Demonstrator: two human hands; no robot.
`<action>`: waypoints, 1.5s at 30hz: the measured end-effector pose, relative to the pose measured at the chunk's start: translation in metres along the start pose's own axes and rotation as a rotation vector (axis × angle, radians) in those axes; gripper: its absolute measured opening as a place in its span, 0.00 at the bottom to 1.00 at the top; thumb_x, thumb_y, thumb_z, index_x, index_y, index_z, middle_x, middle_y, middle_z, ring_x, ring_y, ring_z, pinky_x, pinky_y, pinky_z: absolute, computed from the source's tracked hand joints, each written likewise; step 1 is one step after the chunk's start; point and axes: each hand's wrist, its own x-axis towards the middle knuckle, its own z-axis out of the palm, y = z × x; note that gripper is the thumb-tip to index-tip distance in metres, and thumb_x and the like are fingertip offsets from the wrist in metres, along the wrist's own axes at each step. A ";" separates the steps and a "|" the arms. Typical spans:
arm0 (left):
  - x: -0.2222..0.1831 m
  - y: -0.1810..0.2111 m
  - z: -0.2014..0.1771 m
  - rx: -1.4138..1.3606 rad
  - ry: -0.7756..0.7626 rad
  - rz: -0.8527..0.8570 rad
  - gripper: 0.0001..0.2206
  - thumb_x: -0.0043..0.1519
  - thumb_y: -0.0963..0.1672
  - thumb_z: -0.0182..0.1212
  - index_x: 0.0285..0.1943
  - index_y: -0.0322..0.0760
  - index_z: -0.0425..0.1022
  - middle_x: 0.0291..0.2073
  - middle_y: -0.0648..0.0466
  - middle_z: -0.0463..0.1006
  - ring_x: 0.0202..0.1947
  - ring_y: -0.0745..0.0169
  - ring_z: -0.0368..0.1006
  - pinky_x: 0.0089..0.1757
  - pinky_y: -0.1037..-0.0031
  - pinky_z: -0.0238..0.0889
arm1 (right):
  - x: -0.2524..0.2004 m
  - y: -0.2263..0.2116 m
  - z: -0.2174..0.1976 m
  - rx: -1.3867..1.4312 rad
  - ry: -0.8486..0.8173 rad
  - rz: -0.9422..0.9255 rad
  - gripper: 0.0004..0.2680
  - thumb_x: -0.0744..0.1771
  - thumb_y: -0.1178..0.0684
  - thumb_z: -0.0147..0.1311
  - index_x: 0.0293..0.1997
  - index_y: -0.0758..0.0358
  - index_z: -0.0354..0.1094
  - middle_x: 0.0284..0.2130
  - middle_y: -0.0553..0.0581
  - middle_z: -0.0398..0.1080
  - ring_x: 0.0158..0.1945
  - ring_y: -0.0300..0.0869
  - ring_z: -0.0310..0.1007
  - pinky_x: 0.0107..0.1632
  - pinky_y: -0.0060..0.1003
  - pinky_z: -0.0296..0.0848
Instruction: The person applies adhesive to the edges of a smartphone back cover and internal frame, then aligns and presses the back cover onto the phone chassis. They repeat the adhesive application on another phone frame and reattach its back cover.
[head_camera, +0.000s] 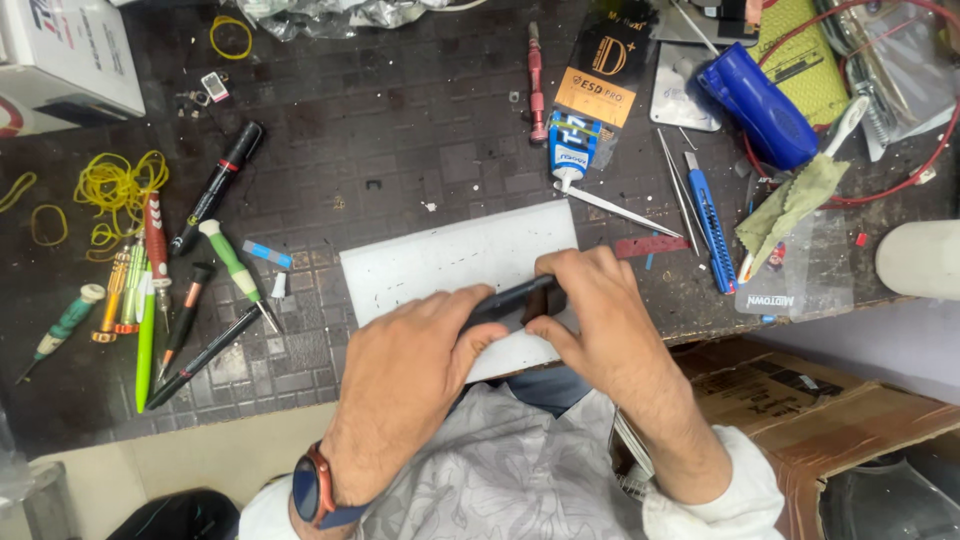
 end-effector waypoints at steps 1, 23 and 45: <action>-0.002 0.001 0.002 -0.022 -0.006 -0.037 0.13 0.61 0.48 0.62 0.51 0.41 0.78 0.32 0.52 0.82 0.33 0.49 0.78 0.33 0.61 0.68 | -0.003 0.000 0.002 0.001 0.022 -0.003 0.19 0.58 0.57 0.69 0.51 0.62 0.66 0.42 0.57 0.70 0.50 0.53 0.66 0.52 0.47 0.63; -0.030 0.013 0.009 -0.038 0.092 0.008 0.10 0.61 0.46 0.63 0.47 0.41 0.81 0.37 0.57 0.85 0.37 0.57 0.79 0.38 0.66 0.69 | -0.040 -0.012 0.025 0.014 0.307 0.017 0.12 0.59 0.64 0.63 0.43 0.62 0.69 0.44 0.54 0.75 0.54 0.50 0.70 0.56 0.44 0.64; -0.013 -0.001 0.012 -0.114 0.130 0.154 0.11 0.59 0.45 0.66 0.50 0.42 0.81 0.42 0.57 0.84 0.42 0.57 0.79 0.41 0.67 0.70 | -0.039 0.007 0.044 0.359 0.552 -0.092 0.03 0.66 0.59 0.62 0.40 0.66 0.75 0.38 0.55 0.77 0.47 0.45 0.78 0.53 0.37 0.75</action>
